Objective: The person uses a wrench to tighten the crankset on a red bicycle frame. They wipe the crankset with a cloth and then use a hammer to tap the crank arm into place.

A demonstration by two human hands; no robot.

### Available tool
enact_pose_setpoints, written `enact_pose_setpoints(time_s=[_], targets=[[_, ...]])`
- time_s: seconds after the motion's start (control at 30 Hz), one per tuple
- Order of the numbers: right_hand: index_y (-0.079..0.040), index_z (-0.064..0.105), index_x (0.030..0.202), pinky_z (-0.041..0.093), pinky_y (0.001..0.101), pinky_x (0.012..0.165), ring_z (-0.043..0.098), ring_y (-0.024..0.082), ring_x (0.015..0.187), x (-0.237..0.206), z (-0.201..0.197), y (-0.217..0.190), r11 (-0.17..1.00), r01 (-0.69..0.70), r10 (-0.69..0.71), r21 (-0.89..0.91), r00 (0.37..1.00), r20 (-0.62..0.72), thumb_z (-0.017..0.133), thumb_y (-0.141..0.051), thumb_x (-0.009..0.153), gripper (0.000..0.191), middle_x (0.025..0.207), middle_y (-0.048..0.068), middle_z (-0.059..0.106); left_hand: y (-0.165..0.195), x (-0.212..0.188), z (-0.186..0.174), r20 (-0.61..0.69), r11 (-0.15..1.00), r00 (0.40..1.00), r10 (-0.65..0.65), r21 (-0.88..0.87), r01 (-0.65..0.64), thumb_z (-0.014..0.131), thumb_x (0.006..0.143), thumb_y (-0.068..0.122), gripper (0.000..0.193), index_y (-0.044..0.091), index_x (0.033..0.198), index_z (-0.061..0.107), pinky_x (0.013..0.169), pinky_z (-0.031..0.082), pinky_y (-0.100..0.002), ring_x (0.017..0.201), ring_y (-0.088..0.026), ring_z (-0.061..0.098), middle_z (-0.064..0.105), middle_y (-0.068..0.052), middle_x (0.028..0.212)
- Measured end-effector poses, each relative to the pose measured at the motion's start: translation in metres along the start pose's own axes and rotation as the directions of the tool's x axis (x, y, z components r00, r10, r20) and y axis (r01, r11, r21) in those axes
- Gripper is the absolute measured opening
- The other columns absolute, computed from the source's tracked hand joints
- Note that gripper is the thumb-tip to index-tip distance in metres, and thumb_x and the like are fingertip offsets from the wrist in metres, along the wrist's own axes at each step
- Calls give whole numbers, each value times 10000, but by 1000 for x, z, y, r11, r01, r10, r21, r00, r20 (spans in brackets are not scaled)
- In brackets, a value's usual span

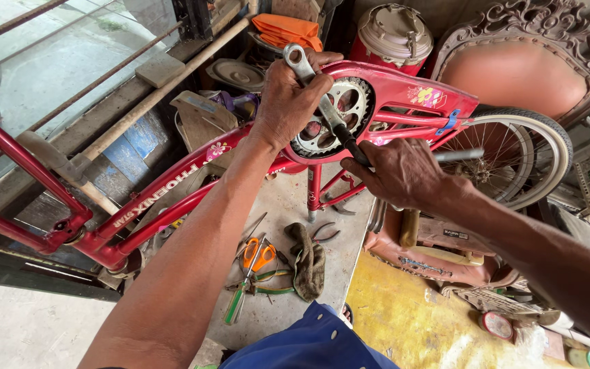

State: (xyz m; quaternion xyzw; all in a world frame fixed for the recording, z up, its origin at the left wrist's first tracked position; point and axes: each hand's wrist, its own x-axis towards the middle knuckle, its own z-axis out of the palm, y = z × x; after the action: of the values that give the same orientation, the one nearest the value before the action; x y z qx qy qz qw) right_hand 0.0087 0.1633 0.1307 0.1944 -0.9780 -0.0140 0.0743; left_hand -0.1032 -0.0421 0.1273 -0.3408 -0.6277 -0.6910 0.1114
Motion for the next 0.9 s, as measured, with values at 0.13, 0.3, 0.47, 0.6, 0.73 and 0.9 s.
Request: enact_pose_setpoints(time_s=[0.13,0.3,0.47,0.6,0.73,0.9], targets=[[-98,680,922,406,461,360,516,239,286,7,-18,-2,987,79,-66,-143,994,89,512,-548,969,483,381,69,534,-4,1,0,-13,1000,1000,20,-10,-20,610,884,23,129,-6,770,559,528,487,-257,559,-22,542,795,-129,1127],[-90,644,964,435,440,373,537,239,327,16,-36,-2,933,172,-89,-315,961,262,425,-555,1029,519,413,64,549,-7,2,0,-15,1000,1000,-4,-28,4,629,881,24,134,8,768,559,505,474,-251,552,-18,547,788,-149,1158],[-85,592,963,449,450,385,572,266,357,21,-40,-1,885,245,-107,-396,934,341,402,-524,1044,486,444,67,568,-8,2,0,-19,1000,1000,4,-29,-5,641,896,24,154,4,767,559,492,451,-247,548,-14,524,791,-159,1158],[-92,587,953,452,453,380,565,269,382,25,-40,4,867,296,-201,-402,944,261,423,-506,1016,450,452,76,574,-9,3,0,-23,1000,999,28,-10,-28,636,903,28,141,8,788,557,503,441,-234,570,-2,531,797,-154,1158],[-99,588,1020,441,463,392,542,257,327,29,-33,9,915,234,-104,-329,924,367,405,-532,1013,471,434,76,585,-11,4,-3,-22,1000,1000,5,-16,-5,628,889,42,136,19,771,563,458,440,-234,514,-9,522,790,-140,1130],[-93,621,844,400,436,359,412,204,322,24,-7,21,986,135,-114,-94,973,199,429,-537,1029,518,425,63,496,-15,7,-2,-14,996,996,87,-21,-87,654,939,25,166,-3,791,584,608,501,-264,641,-30,547,813,-168,1026]])
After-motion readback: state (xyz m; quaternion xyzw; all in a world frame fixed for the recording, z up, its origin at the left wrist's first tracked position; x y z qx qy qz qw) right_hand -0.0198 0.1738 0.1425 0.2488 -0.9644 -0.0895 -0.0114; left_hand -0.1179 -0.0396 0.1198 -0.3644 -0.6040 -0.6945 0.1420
